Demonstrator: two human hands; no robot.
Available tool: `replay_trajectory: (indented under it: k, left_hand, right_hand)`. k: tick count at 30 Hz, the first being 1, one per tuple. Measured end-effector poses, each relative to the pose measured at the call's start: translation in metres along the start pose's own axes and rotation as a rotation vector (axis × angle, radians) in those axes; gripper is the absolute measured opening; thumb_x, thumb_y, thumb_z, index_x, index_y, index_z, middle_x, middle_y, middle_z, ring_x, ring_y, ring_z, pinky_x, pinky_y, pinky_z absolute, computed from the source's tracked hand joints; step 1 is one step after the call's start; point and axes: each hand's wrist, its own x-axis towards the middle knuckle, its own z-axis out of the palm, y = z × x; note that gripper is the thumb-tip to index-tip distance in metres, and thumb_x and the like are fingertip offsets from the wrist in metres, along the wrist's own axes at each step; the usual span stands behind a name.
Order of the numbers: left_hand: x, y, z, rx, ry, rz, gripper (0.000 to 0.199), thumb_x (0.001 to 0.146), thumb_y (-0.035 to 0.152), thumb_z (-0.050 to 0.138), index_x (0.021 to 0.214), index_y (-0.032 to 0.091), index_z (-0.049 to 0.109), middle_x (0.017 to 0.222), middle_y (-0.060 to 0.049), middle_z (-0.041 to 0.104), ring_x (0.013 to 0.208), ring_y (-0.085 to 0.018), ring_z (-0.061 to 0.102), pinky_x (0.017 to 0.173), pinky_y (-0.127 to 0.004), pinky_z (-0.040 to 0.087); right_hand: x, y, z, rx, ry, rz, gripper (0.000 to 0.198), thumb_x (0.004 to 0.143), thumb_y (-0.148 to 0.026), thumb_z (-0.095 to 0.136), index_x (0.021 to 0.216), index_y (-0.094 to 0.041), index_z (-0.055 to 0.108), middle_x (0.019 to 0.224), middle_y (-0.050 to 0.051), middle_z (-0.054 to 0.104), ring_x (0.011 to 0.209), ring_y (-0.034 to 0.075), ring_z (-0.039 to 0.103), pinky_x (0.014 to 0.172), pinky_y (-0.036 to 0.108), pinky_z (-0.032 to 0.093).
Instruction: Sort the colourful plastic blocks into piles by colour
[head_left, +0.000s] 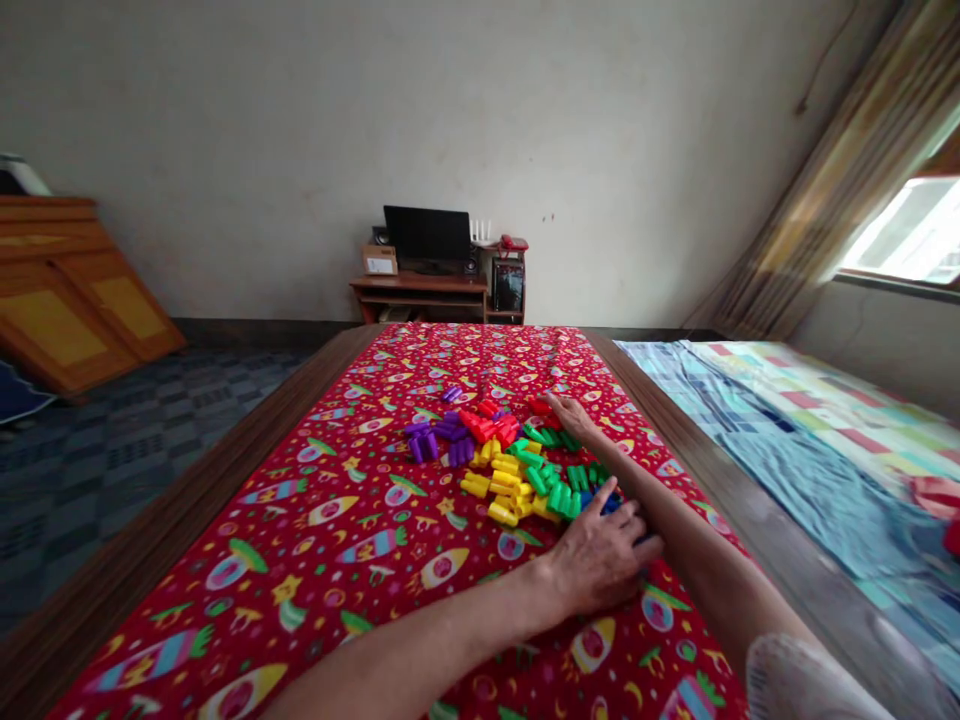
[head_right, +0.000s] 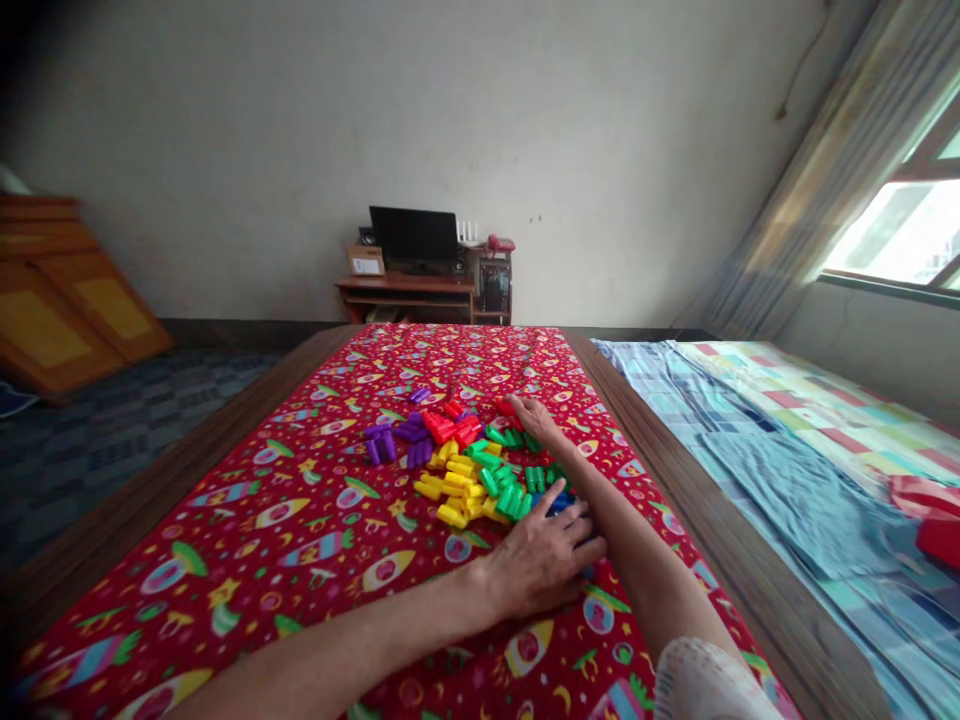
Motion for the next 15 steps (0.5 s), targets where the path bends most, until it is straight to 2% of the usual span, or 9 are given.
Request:
replay_trajectory:
  k: [3,6,8,11,13,15]
  left_hand:
    - [-0.003,-0.014,0.004,0.059,-0.001,-0.077,0.033,0.090,0.042,0.053,0.109,0.016,0.058,0.100,-0.008,0.066,0.116,-0.025,0.052,0.118,-0.053,0.014]
    - [-0.030,-0.036,-0.006,0.127,-0.003,-0.191,0.037,0.088,0.044,0.054,0.112,0.015,0.055,0.101,-0.008,0.064,0.113,-0.026,0.054,0.118,-0.054,0.013]
    - [-0.054,-0.051,-0.015,0.168,-0.018,-0.259,0.037,0.089,0.045,0.053,0.112,0.016,0.055,0.101,-0.008,0.064,0.114,-0.028,0.054,0.118,-0.056,0.014]
    - [-0.088,-0.069,-0.029,0.213,-0.033,-0.347,0.032,0.090,0.038,0.053,0.113,0.016,0.055,0.106,-0.009,0.064,0.118,-0.028,0.052,0.117,-0.056,0.017]
    - [-0.106,-0.077,-0.038,0.210,-0.032,-0.410,0.032,0.089,0.037,0.056,0.114,0.016,0.056,0.110,-0.009,0.064,0.120,-0.028,0.052,0.116,-0.056,0.020]
    - [-0.122,-0.083,-0.047,0.198,-0.009,-0.469,0.034,0.088,0.039,0.057,0.114,0.016,0.057,0.112,-0.010,0.064,0.120,-0.028,0.052,0.115,-0.055,0.023]
  right_hand:
    - [0.000,-0.022,0.027,0.055,-0.120,-0.055,0.070,0.083,-0.075,0.036,0.105,-0.020,0.073,0.098,0.006,0.073,0.102,0.027,0.064,0.098,0.043,0.044]
    - [-0.002,-0.040,0.042,0.158,-0.286,-0.097,0.073,0.083,-0.077,0.034,0.110,-0.021,0.072,0.105,0.005,0.072,0.105,0.025,0.063,0.100,0.041,0.043]
    - [-0.002,-0.045,0.044,0.238,-0.342,-0.099,0.077,0.081,-0.079,0.035,0.113,-0.019,0.070,0.106,0.007,0.072,0.103,0.025,0.064,0.099,0.042,0.045]
    - [-0.005,-0.040,0.028,0.246,-0.216,-0.070,0.081,0.077,-0.082,0.036,0.109,-0.017,0.072,0.109,0.011,0.071,0.108,0.030,0.063,0.100,0.045,0.044]
    - [-0.014,-0.031,0.010,0.135,-0.063,-0.025,0.080,0.078,-0.082,0.036,0.106,-0.017,0.073,0.108,0.012,0.071,0.111,0.033,0.061,0.101,0.047,0.042]
    - [-0.034,-0.022,-0.009,-0.017,0.030,0.025,0.075,0.083,-0.077,0.034,0.108,-0.018,0.073,0.105,0.011,0.072,0.110,0.034,0.062,0.100,0.049,0.043]
